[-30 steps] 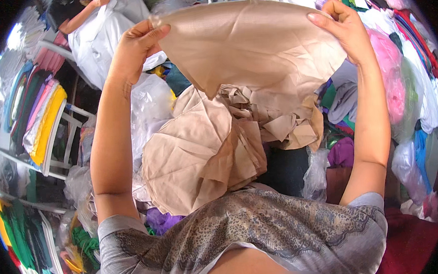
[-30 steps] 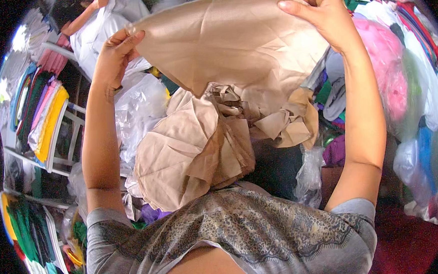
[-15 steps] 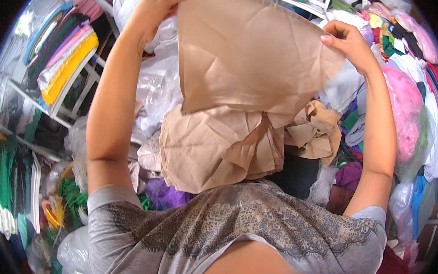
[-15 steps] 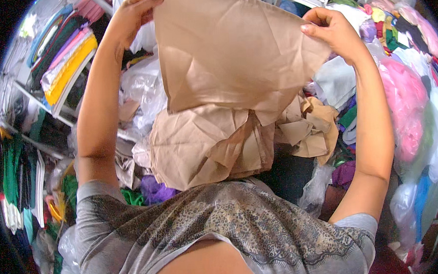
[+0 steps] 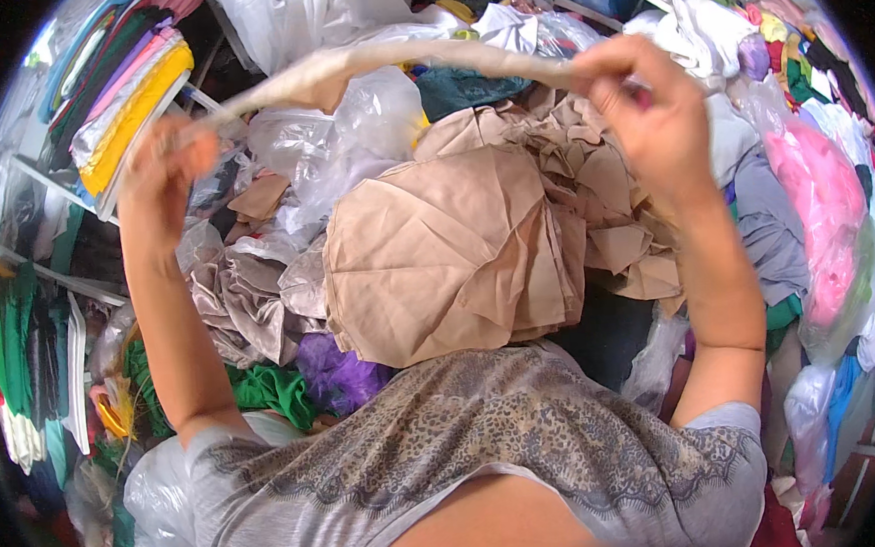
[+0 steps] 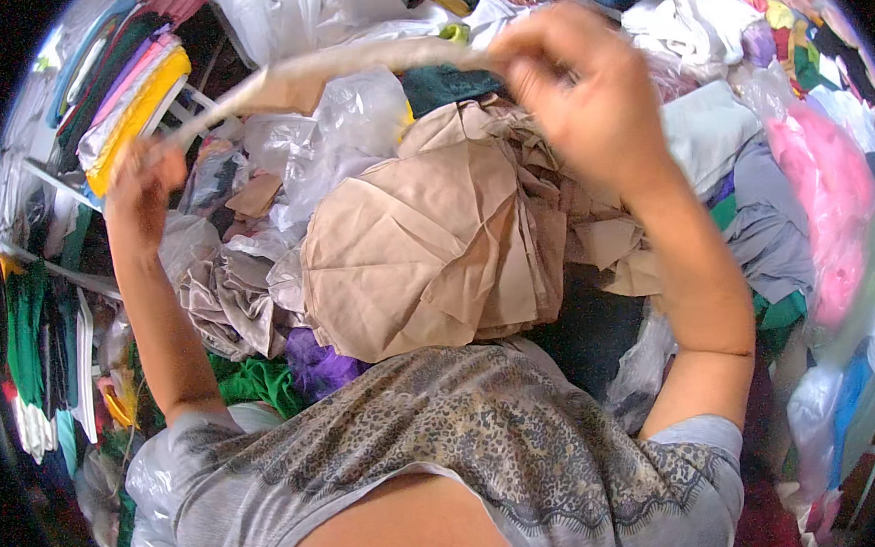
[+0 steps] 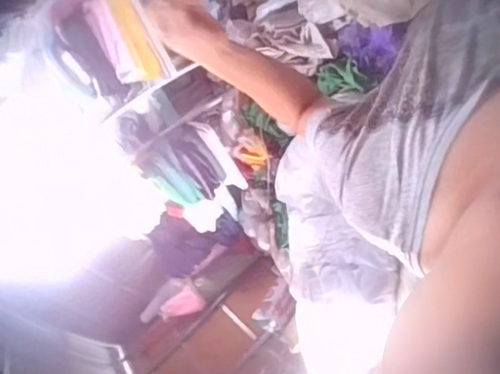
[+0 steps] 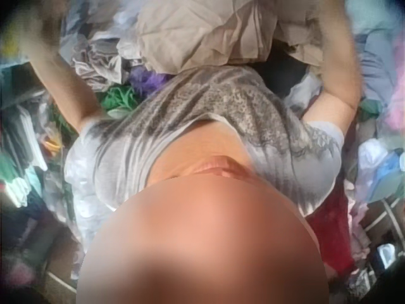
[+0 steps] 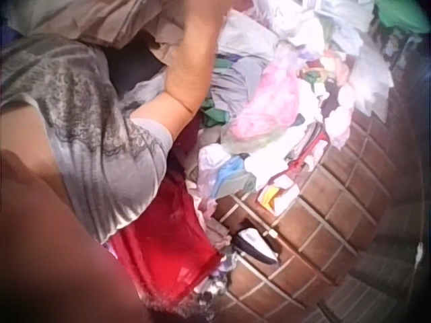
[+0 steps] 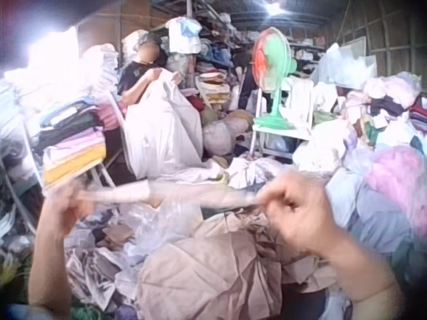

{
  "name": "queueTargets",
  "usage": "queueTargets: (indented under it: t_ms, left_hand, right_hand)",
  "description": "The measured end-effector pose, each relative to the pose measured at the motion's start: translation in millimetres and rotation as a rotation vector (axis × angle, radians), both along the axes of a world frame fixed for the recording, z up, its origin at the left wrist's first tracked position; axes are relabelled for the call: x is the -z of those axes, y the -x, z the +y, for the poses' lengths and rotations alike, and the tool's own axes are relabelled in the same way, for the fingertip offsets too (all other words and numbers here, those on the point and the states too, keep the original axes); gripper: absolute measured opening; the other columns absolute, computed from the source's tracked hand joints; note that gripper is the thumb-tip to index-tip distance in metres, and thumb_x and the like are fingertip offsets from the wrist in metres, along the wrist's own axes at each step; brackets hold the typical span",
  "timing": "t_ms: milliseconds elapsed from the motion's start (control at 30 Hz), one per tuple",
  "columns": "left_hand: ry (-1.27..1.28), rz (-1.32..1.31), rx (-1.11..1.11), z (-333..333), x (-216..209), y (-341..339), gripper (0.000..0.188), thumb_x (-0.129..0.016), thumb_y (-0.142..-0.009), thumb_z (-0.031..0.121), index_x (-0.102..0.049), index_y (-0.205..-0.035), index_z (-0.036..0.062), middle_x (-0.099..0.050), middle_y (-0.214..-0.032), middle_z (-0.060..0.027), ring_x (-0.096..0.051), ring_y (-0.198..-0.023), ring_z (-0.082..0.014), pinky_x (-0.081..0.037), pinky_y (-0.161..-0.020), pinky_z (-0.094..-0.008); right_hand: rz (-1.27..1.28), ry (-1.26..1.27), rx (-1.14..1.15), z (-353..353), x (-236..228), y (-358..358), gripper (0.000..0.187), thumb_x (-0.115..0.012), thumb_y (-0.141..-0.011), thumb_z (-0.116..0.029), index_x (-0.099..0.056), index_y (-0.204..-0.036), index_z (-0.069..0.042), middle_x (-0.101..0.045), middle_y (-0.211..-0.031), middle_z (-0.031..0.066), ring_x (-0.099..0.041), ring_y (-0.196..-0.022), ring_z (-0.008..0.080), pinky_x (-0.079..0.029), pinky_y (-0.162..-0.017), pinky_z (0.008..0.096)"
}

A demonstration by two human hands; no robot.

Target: The person repeatedly picks up beige fabric pieces, unfolds them, and folds them by hand. The folded pieces are placed into a growing stack on the lap. The person handles the fabric one at a time throughout the clip.

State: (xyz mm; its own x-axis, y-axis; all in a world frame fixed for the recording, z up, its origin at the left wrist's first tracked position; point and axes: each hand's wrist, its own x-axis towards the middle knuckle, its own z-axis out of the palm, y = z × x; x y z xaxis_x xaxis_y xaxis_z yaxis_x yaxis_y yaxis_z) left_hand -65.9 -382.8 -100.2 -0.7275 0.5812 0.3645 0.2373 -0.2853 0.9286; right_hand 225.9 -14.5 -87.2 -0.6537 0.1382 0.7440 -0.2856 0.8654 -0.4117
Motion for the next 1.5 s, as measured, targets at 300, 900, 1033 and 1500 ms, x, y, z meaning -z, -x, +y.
queueTargets:
  t_ms: [300, 900, 1033, 1500]
  left_hand:
    - [1.146, -0.337, 0.604, -42.0, 126.3, -33.0, 0.032, -0.071, -0.079, 0.013, -0.069, -0.108, -0.0002, -0.069, -0.082, -0.0069, -0.068, -0.07, -0.0184, -0.057, -0.071, -0.0308]
    - [0.6, 0.905, 0.3, 108.1, 184.2, -195.2, 0.056, -0.078, -0.078, 0.029, -0.061, -0.129, 0.0144, -0.062, -0.117, -0.007, -0.058, -0.104, -0.0272, -0.046, -0.087, -0.0403]
    - [0.531, 0.943, 0.231, 102.3, 196.9, -196.2, 0.032, -0.073, -0.083, 0.02, -0.07, -0.114, 0.0141, -0.065, -0.109, -0.0019, -0.059, -0.099, -0.0239, -0.045, -0.084, -0.0383]
    - [0.264, 0.932, 0.34, 117.4, 147.2, -200.2, 0.036, -0.075, -0.083, 0.018, -0.07, -0.118, 0.0103, -0.067, -0.116, -0.007, -0.062, -0.106, -0.0264, -0.043, -0.1, -0.0473]
  right_hand:
    - [-0.606, 0.133, -0.362, -62.0, 120.7, -36.2, 0.017, -0.071, -0.081, -0.016, -0.065, -0.09, -0.003, -0.062, -0.088, 0.0131, -0.062, -0.088, 0.033, -0.05, -0.079, 0.0421]
    - [-0.506, -0.008, 0.386, -98.1, 187.6, -91.9, 0.068, -0.059, -0.076, 0.0, -0.048, -0.141, -0.013, -0.034, -0.152, 0.0203, -0.042, -0.133, 0.0402, -0.034, -0.108, 0.0513]
    - [-0.427, 0.104, 0.522, -92.1, 189.5, -100.7, 0.067, -0.059, -0.075, 0.001, -0.051, -0.14, -0.012, -0.037, -0.15, 0.0215, -0.04, -0.137, 0.0391, -0.033, -0.11, 0.0505]
    - [-0.194, -0.109, 0.196, -70.6, 144.0, -80.3, 0.038, -0.064, -0.06, -0.001, -0.075, -0.095, -0.01, -0.061, -0.13, 0.0119, -0.048, -0.13, 0.0356, -0.038, -0.109, 0.0462]
